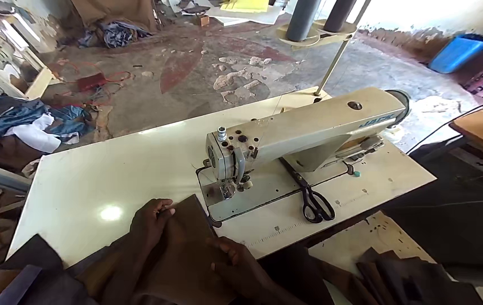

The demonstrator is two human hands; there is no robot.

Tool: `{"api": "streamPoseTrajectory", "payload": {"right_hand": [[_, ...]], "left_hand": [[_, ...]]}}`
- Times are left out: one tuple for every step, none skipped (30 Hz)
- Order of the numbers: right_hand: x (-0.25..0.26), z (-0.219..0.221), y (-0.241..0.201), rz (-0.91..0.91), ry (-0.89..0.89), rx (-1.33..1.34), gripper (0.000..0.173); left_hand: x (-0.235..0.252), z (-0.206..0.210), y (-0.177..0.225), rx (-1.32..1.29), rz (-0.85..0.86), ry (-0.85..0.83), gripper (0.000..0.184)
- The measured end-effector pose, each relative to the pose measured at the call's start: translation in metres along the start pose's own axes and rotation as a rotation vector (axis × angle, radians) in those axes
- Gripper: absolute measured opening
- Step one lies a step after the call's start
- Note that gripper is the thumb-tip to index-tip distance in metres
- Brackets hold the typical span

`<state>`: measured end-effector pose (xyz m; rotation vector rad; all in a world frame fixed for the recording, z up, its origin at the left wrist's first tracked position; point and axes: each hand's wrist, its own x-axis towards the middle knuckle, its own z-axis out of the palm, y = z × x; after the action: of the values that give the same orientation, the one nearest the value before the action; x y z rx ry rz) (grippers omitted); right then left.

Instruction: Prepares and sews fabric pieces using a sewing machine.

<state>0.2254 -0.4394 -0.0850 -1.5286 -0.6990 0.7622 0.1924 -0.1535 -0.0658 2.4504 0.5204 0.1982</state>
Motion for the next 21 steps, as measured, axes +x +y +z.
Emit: {"api": "streamPoseTrajectory", "payload": {"right_hand": [[-0.001,0.000,-0.001,0.000,0.001,-0.005,0.048],[-0.001,0.000,-0.001,0.003,-0.003,-0.005,0.049],[-0.001,0.000,-0.001,0.000,-0.006,-0.006,0.049],[-0.001,0.000,-0.001,-0.007,-0.007,-0.004,0.049],[0.000,0.000,-0.001,-0.011,-0.006,-0.003,0.049],[0.000,0.000,0.000,-0.015,-0.002,0.004,0.049],[0.000,-0.001,0.000,-0.016,0.003,0.016,0.049],[0.000,-0.001,0.000,-0.019,0.016,0.034,0.050],[-0.001,0.000,0.000,-0.028,0.038,0.058,0.050],[-0.001,0.000,0.000,-0.048,0.066,0.077,0.049],[-0.002,0.001,0.001,-0.080,0.089,0.093,0.049],[-0.003,0.001,0.003,-0.115,0.107,0.101,0.048],[-0.004,0.002,0.005,-0.147,0.118,0.095,0.048],[-0.005,0.003,0.007,-0.181,0.126,0.080,0.048],[-0.006,0.004,0.009,-0.215,0.132,0.061,0.048],[-0.006,0.004,0.010,-0.238,0.140,0.041,0.048],[-0.006,0.005,0.011,-0.243,0.145,0.023,0.048],[-0.007,0.006,0.011,-0.233,0.145,0.013,0.049],[-0.007,0.006,0.010,-0.213,0.138,0.008,0.050],[-0.006,0.006,0.009,-0.188,0.130,0.009,0.050],[-0.006,0.005,0.008,-0.167,0.123,0.008,0.050]], "left_hand": [[0.000,0.000,0.000,0.012,0.013,0.014,0.019],[-0.001,0.000,0.001,0.020,0.023,0.028,0.017],[-0.001,-0.001,0.003,0.025,0.026,0.038,0.015],[-0.001,-0.002,0.004,0.026,0.023,0.041,0.014],[-0.001,-0.003,0.006,0.026,0.017,0.034,0.014],[-0.001,-0.003,0.007,0.030,0.015,0.022,0.014],[0.000,-0.002,0.007,0.031,0.012,0.013,0.014],[0.000,0.000,0.006,0.032,0.010,0.006,0.014],[0.001,0.002,0.006,0.031,0.013,0.004,0.014],[0.001,0.004,0.004,0.027,0.018,0.009,0.014],[0.001,0.005,0.004,0.019,0.024,0.012,0.014],[0.001,0.005,0.004,0.011,0.027,0.013,0.014],[0.000,0.005,0.005,0.000,0.025,0.018,0.014],[-0.001,0.005,0.006,-0.007,0.032,0.031,0.014],[-0.002,0.005,0.006,-0.011,0.044,0.049,0.013],[-0.002,0.004,0.006,-0.012,0.065,0.064,0.013],[-0.001,0.004,0.007,-0.008,0.078,0.068,0.012],[-0.001,0.003,0.008,-0.001,0.083,0.058,0.012],[0.000,0.004,0.008,0.010,0.083,0.038,0.013],[0.000,0.005,0.007,0.023,0.074,0.013,0.013],[0.001,0.006,0.007,0.028,0.064,-0.003,0.013]]}}
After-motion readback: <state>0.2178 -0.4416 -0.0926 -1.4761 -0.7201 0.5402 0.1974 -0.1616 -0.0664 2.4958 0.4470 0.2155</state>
